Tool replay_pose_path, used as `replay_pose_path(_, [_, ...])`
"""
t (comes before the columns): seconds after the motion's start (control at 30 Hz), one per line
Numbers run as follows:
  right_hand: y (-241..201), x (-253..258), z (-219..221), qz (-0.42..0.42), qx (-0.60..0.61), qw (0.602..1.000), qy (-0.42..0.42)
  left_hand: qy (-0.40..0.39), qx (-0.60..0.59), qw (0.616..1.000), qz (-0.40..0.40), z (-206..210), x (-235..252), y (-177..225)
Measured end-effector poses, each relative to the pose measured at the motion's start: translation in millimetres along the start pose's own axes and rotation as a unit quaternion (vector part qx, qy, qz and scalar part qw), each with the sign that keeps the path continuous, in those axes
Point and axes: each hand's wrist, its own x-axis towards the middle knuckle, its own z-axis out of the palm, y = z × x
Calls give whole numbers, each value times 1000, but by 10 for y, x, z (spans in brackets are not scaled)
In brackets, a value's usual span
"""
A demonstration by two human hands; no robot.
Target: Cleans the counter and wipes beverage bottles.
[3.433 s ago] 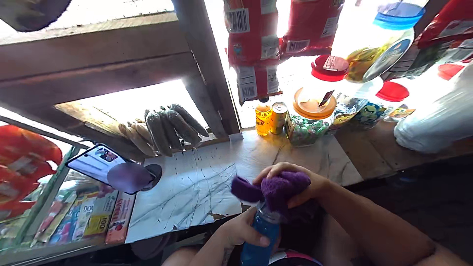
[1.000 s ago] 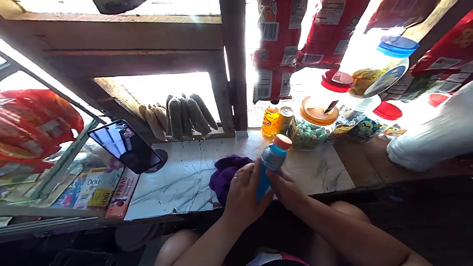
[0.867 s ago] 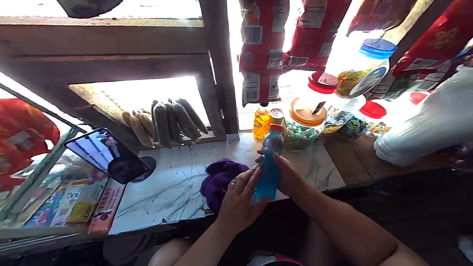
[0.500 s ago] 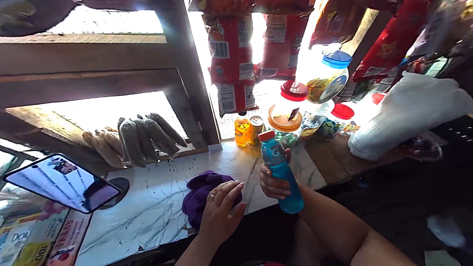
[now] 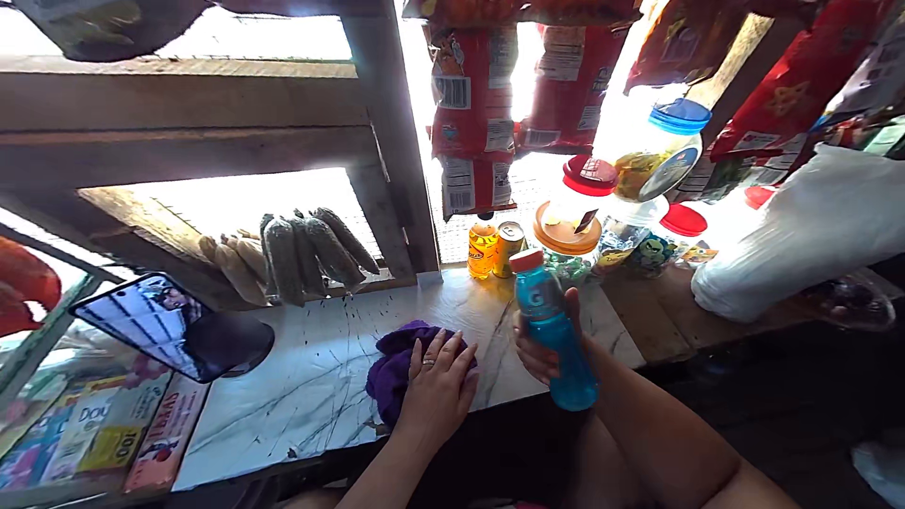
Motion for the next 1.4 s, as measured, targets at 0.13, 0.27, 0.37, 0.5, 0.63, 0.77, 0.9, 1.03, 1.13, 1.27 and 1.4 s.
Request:
replay_pose_path(0.13, [-55, 135, 22, 98, -137, 961, 219, -10, 33, 999, -37, -40, -18, -214])
replay_pose_path(0.27, [-1, 268, 22, 121, -131, 937, 301, 27, 52, 995, -84, -194, 2, -449])
replay_pose_path(0.37, [16, 389, 53, 102, -195, 919, 328, 97, 26, 993, -58, -229, -29, -419])
replay_pose_path(0.5, [81, 580, 14, 73, -305, 849, 426, 117, -40, 992, 21, -178, -127, -231])
replay_pose_path(0.63, [183, 715, -129, 42, -413, 768, 487, 90, -84, 989, 85, -158, -218, -114])
replay_pose_path(0.77, [292, 798, -200, -9, -482, 721, 497, 37, -129, 984, 118, -247, -300, -100])
replay_pose_path(0.9, [355, 873, -161, -38, -455, 707, 539, 22, -156, 978, 134, -359, -349, -81])
replay_pose_path(1.03, [389, 979, -156, -53, -444, 707, 547, 38, -170, 975, 138, -413, -348, -71])
replay_pose_path(1.13, [382, 1035, -124, -42, -440, 708, 551, 23, -183, 973, 136, -438, -348, -60])
replay_pose_path(1.27, [386, 1074, -149, -59, -426, 707, 561, -3, -205, 968, 145, -469, -360, -47])
replay_pose_path(1.4, [412, 1136, -148, -94, -420, 690, 583, -6, -215, 964, 156, -486, -335, -54])
